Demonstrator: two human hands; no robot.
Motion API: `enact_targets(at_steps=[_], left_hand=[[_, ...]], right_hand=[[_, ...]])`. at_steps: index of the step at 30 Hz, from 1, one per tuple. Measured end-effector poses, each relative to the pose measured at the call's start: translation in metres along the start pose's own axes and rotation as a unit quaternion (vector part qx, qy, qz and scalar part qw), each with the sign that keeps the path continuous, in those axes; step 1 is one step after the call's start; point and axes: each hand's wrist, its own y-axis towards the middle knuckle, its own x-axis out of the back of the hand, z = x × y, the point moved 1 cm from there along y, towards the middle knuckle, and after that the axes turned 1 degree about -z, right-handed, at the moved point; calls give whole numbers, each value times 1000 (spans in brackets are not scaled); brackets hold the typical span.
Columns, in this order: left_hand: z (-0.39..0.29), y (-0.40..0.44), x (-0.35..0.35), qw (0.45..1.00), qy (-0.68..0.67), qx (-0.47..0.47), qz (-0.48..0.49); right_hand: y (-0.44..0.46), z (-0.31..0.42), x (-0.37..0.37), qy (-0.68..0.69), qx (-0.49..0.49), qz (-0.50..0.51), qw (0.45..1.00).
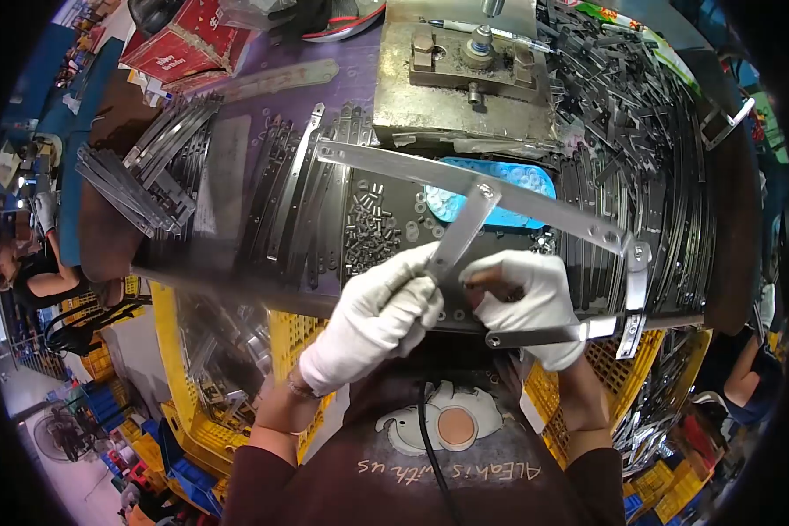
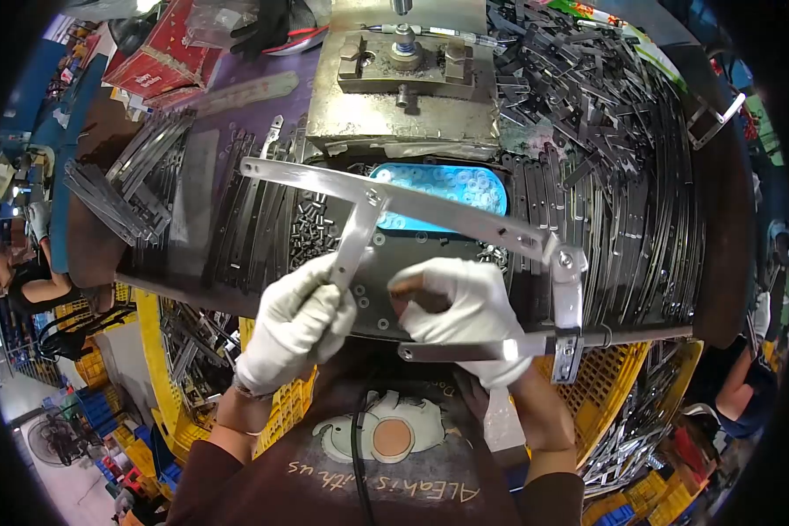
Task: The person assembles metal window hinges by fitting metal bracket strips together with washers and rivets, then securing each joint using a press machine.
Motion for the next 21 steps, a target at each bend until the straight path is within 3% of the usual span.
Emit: enact_targets(at_steps=[2,3,4,6,10,12,13,14,18,21], left_hand=[[-3,0,-1,996,54,16,67],[-5,0,-5,996,58,25,70],[-5,0,-8,995,62,35,72],[0,1,-9,996,30,21,76],[1,2,-12,998,25,24,50],[1,2,-13,998,32,22,45],[1,3,-14,998,32,21,45],[2,3,-14,999,25,13,46],[7,6,-12,999,-11,13,50],[6,4,-10,996,-38,50,57]], right_hand=[[3,-3,-4,1,-14,-32,999],[4,-1,-8,136,-41,-34,989],[6,8,-7,173,-19,-3,985],[5,7,-8,288,-104,-2,952],[10,14,-5,250,-124,6,960],[8,7,-8,325,-87,-6,942],[8,7,-8,225,-65,-41,971],[7,8,-11,224,-64,-41,972],[-4,9,-24,124,37,-224,966],[-10,3,-29,158,64,-227,959]])
